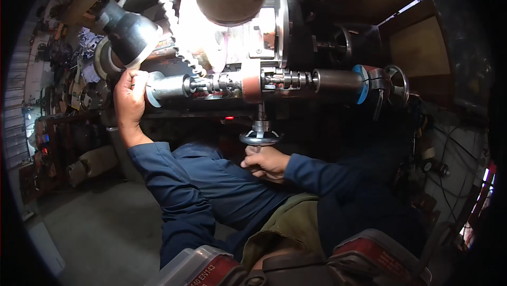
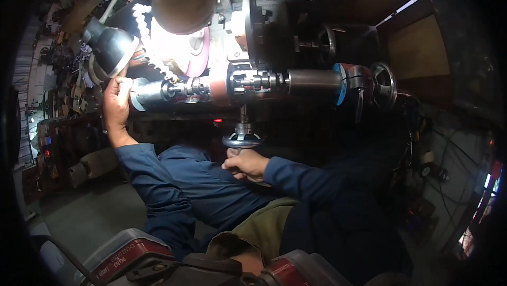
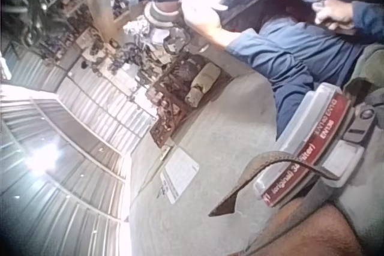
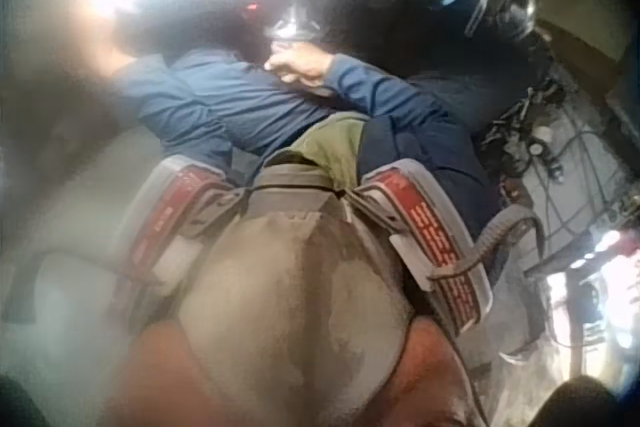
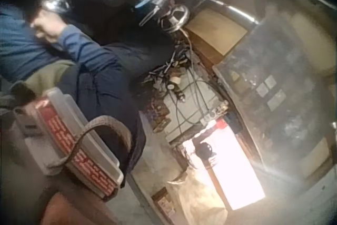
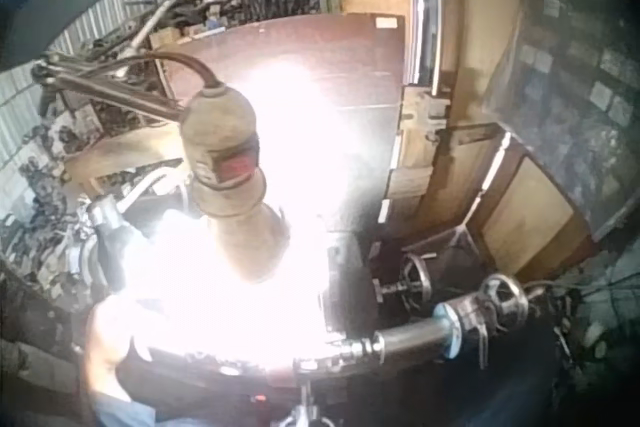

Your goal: The person uses a specialized grinding machine to resurface a camshaft, manually turning handwheels to control the feed and contact between the grinding wheel and the camshaft lobes while sparks are visible.

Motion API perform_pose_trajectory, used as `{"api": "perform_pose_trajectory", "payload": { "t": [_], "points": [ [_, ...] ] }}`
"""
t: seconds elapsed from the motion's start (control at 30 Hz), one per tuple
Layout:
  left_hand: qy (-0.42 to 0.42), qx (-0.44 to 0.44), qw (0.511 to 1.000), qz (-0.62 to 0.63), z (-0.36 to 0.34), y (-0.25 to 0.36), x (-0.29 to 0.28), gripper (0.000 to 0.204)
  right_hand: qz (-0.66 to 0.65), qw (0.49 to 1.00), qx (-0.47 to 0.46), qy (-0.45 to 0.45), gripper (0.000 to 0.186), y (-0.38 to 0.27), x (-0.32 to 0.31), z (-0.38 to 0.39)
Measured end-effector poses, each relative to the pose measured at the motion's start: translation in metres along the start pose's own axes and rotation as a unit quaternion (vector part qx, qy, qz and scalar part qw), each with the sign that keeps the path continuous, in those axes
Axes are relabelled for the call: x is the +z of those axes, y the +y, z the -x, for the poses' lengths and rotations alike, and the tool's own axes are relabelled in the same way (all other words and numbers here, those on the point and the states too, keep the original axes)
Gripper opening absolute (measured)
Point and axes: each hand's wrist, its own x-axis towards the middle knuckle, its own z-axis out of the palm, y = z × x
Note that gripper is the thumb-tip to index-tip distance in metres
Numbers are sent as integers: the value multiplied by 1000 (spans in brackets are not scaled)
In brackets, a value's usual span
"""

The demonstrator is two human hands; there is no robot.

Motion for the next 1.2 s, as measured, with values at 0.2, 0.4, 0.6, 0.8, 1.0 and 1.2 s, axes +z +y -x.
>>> {"api": "perform_pose_trajectory", "payload": {
  "t": [0.2, 0.4, 0.6, 0.8, 1.0, 1.2],
  "points": [
    [-11, -2, 1000, 11, 0, -3, 0, 12, 78, 986, -24, 148, 29, -1, -15, 27],
    [-6, -7, 1000, 14, -1, -2, 2, 12, -26, 978, -66, 194, 53, 4, -23, 36],
    [2, 11, 1000, 10, -2, -5, 1, 11, 181, 919, -233, 263, 43, 21, -33, 19],
    [5, 4, 1000, -1, 1, -4, -2, 11, 91, 980, -143, 102, 43, 25, -99, 1],
    [0, 6, 1000, 2, -4, -2, 5, 9, -69, 967, -145, -200, 37, 68, -134, -116],
    [4, 0, 1000, 14, 0, -7, -3, 8, -91, 992, 1, -85, 13, 18, -11, -47]
  ]
}}
